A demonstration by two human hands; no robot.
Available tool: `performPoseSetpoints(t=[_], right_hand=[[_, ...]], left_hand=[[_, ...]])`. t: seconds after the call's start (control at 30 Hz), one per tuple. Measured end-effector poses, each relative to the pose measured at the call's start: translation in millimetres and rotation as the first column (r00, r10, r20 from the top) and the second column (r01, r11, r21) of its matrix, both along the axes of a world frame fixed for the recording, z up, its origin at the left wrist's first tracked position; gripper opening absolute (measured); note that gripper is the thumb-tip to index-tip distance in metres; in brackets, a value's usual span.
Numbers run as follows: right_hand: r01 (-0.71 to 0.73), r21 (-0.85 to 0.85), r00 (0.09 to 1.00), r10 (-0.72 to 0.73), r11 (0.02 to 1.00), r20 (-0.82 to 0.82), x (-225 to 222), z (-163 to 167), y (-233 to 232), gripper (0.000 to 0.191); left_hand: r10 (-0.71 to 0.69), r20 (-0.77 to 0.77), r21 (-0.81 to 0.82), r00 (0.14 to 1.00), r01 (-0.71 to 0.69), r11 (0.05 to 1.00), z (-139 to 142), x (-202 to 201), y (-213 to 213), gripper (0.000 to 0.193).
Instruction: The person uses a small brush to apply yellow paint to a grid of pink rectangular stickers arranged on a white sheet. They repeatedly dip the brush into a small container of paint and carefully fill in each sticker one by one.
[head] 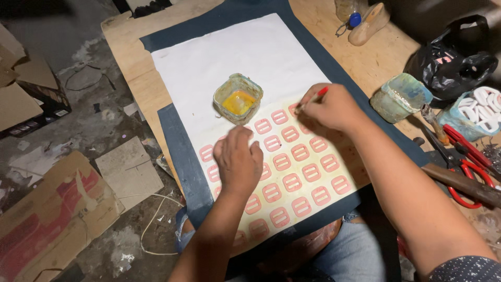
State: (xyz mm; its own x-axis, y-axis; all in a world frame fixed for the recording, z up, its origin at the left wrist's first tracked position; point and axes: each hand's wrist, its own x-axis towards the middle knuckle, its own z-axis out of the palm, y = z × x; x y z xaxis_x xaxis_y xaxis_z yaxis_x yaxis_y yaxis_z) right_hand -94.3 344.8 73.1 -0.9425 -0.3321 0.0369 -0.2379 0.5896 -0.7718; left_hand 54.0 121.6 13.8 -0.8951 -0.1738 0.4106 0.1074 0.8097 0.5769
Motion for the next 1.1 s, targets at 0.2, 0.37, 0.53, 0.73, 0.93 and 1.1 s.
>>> performPoseSetpoints(t=[0.2,0.37,0.53,0.73,0.93,1.1], right_hand=[[0.251,-0.639,0.966,-0.227,0.727,0.121,0,-10,37,0.015],[0.263,-0.640,0.965,-0.199,0.722,0.173,23,-14,40,0.015],[0.109,-0.546,0.992,-0.128,0.831,0.003,56,3,9,0.018],[-0.025,-0.279,0.987,-0.021,0.960,-0.158,71,18,-34,0.019],[0.029,-0.189,0.993,-0.050,0.982,-0.106,71,8,-52,0.021],[0.122,-0.542,0.992,-0.107,0.831,0.060,66,7,-46,0.025]], left_hand=[[0.167,-0.005,0.076,0.986,-0.166,0.983,11,-34,-29,0.113],[0.083,0.204,0.189,0.975,-0.122,0.974,22,-61,-39,0.129],[0.023,-0.012,0.076,1.000,-0.022,0.997,22,-55,-32,0.116],[-0.090,-0.155,-0.040,0.984,0.084,0.996,23,-29,-14,0.108],[-0.105,-0.254,-0.160,0.962,0.065,0.985,26,-14,-10,0.102],[-0.026,-0.219,-0.047,0.975,0.016,0.999,22,-21,-14,0.105]])
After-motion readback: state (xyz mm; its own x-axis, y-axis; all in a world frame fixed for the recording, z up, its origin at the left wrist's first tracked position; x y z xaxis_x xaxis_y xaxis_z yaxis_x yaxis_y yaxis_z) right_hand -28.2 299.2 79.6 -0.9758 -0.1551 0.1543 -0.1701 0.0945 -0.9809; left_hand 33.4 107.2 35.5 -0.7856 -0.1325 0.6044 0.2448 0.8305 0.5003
